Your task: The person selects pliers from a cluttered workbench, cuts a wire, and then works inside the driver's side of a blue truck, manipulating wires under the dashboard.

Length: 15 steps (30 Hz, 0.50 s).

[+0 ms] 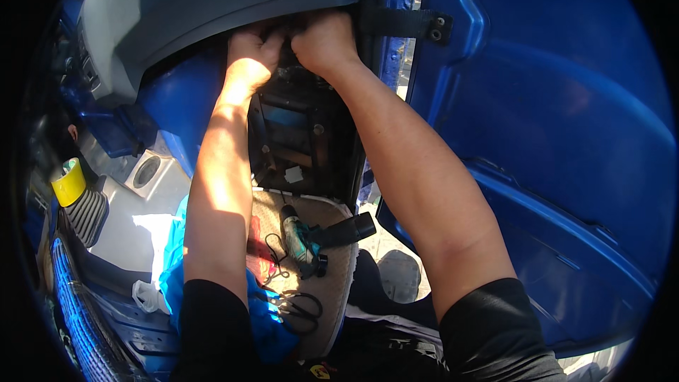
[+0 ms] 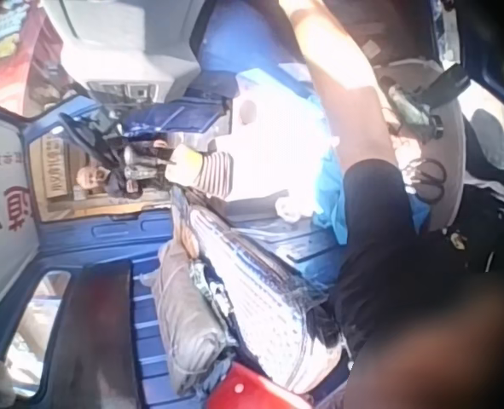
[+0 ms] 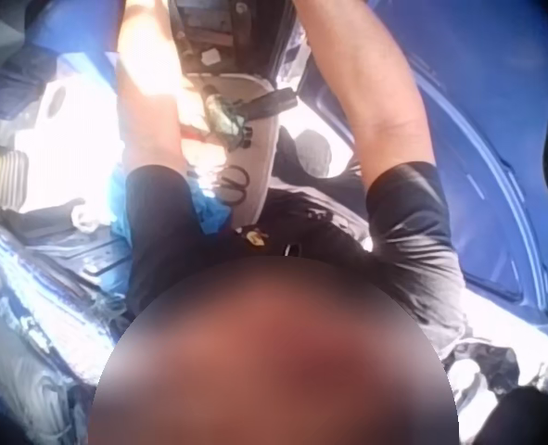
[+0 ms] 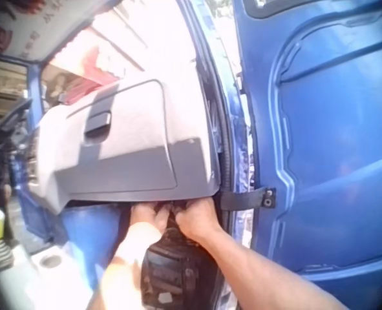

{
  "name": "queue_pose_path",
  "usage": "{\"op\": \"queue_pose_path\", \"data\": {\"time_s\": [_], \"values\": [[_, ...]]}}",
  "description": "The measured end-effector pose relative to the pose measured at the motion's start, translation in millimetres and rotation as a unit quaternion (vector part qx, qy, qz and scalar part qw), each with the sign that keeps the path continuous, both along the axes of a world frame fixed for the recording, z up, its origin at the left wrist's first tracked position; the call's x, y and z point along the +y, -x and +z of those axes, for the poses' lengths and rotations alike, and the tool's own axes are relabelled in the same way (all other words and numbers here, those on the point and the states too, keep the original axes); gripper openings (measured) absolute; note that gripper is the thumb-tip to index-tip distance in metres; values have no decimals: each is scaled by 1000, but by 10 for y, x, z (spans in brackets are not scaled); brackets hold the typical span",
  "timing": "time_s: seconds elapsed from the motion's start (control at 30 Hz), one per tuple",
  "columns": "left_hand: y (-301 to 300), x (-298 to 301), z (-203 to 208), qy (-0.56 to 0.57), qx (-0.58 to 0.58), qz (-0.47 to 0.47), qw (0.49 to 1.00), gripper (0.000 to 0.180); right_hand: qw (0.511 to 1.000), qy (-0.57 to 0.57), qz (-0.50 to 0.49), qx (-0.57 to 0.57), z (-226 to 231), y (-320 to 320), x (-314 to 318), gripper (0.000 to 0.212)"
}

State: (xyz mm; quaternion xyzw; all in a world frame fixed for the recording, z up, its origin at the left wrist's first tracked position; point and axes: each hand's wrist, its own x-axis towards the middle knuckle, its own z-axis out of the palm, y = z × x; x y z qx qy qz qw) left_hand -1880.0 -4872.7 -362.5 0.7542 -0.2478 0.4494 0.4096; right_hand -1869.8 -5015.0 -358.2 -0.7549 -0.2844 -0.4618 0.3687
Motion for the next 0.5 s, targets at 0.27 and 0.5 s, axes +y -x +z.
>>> {"op": "queue_pose_path", "data": {"time_s": [0.27, 0.5], "values": [[-33, 45, 63, -34, 34, 10, 999, 24, 996, -77, -26, -33, -140, 382, 21, 28], [250, 64, 47, 169, 182, -129, 960, 21, 909, -311, 141, 240, -438, 514, 151, 29]]}}
